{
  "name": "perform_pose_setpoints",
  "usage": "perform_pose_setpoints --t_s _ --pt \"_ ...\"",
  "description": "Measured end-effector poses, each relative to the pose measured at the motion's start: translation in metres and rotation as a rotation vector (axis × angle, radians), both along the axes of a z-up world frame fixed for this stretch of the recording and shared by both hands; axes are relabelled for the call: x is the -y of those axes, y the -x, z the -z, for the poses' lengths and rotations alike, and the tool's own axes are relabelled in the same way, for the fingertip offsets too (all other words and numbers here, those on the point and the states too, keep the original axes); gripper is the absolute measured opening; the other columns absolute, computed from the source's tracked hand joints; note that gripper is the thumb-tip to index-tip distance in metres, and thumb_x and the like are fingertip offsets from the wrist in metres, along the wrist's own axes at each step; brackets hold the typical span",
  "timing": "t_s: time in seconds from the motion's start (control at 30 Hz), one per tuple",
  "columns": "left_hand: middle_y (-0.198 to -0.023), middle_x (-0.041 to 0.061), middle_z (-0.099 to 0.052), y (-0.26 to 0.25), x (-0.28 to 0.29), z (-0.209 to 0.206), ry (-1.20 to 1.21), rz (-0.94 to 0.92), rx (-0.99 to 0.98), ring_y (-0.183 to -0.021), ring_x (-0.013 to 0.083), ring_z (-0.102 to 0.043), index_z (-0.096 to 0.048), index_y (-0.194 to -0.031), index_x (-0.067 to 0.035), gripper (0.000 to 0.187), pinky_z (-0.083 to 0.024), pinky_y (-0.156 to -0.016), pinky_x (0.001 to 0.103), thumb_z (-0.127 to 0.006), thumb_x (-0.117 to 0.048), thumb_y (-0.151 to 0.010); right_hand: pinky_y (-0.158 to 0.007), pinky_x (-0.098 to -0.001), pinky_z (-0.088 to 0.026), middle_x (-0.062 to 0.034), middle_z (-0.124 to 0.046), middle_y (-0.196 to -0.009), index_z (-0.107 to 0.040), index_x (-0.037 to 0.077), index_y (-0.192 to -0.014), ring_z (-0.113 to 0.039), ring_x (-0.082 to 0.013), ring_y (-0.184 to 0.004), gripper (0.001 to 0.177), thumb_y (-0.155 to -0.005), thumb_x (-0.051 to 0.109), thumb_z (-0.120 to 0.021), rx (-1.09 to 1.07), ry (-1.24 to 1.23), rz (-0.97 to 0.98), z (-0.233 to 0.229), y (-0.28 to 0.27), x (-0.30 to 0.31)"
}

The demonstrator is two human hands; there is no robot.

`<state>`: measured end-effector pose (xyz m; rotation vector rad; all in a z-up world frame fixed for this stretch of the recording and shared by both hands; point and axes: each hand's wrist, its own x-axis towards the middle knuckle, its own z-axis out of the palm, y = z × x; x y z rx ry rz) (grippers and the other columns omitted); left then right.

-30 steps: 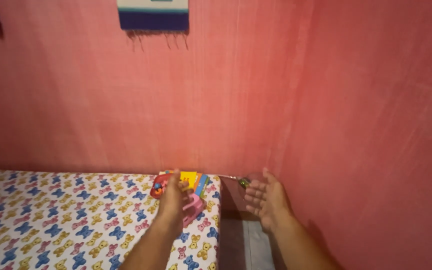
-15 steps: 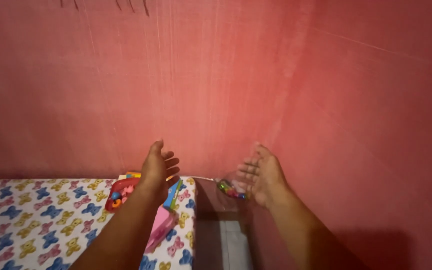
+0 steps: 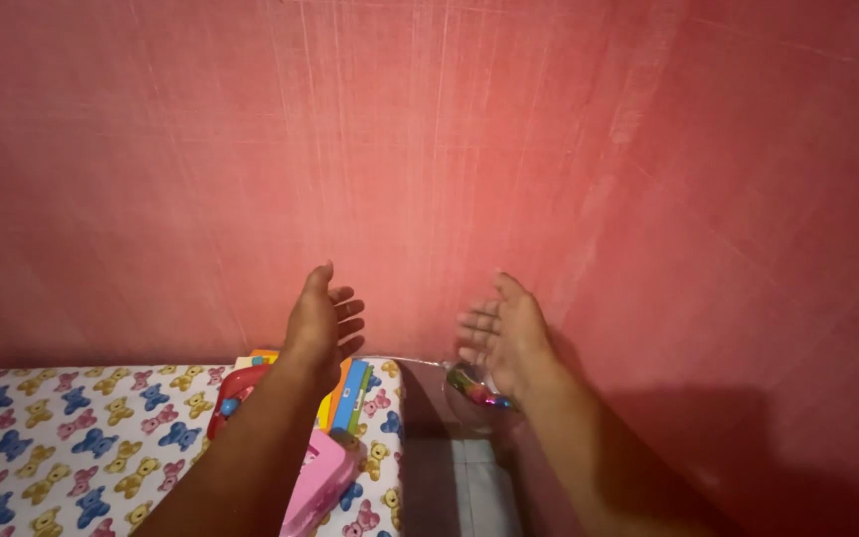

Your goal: The person clears a few items from a bed, including a toy box, books, and a balloon, then smooths and tucks the patterned bedsheet along the edges. The person places the cleared items on a nearby stool and continues to adjust the sheet along the bed's perimeter.

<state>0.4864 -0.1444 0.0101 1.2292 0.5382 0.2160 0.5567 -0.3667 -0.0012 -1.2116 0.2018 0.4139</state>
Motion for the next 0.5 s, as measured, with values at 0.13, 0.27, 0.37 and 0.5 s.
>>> perform_pose_setpoints --t_s 0.13,0.27,0.37,0.5 --pt "-0.133 0.014 -0.064 0.000 -0.009 -0.007 -0.023 -0.023 -0.002 -0.118 0.0285 -0.058 -0.059 -0.136 -0.004 0.074 -0.045 -0.103 0.046 -0.042 -0.062 -0.092 -0.089 -0.0473 -0.048 -0.0145 -0.061 -0.110 -0.057 -0.001 -0.122 -0.057 -0.0285 -0.098 0.071 -0.091 0.062 -0.048 0.053 0.003 -0.052 -0.005 0.001 -0.013" --pt "-0.130 0.013 -0.065 0.008 -0.020 -0.016 -0.027 -0.058 0.019 -0.116 0.0270 -0.059 -0.059 -0.134 -0.005 0.074 -0.046 -0.100 0.045 -0.043 -0.063 -0.092 -0.092 -0.0480 -0.048 -0.0153 -0.063 -0.114 -0.058 0.000 -0.122 -0.059 -0.0278 -0.103 0.071 -0.090 0.062 -0.047 0.054 0.008 -0.093 -0.011 -0.002 -0.031" --pt "-0.128 0.013 -0.066 0.018 -0.028 -0.017 -0.044 -0.094 0.009 -0.114 0.0270 -0.060 -0.059 -0.134 -0.004 0.074 -0.047 -0.098 0.044 -0.043 -0.063 -0.092 -0.092 -0.0482 -0.048 -0.0150 -0.062 -0.115 -0.057 0.000 -0.122 -0.058 -0.0284 -0.103 0.072 -0.089 0.063 -0.048 0.037 0.024 -0.145 -0.014 -0.003 -0.044" --pt "-0.125 0.013 -0.066 0.032 -0.038 -0.007 -0.049 -0.147 -0.025 -0.113 0.0281 -0.060 -0.060 -0.133 -0.005 0.073 -0.046 -0.098 0.045 -0.043 -0.062 -0.092 -0.090 -0.0471 -0.049 -0.0140 -0.063 -0.112 -0.059 0.002 -0.121 -0.059 -0.0295 -0.102 0.071 -0.088 0.064 -0.048 0.020 0.025 -0.222 -0.010 0.001 -0.063"
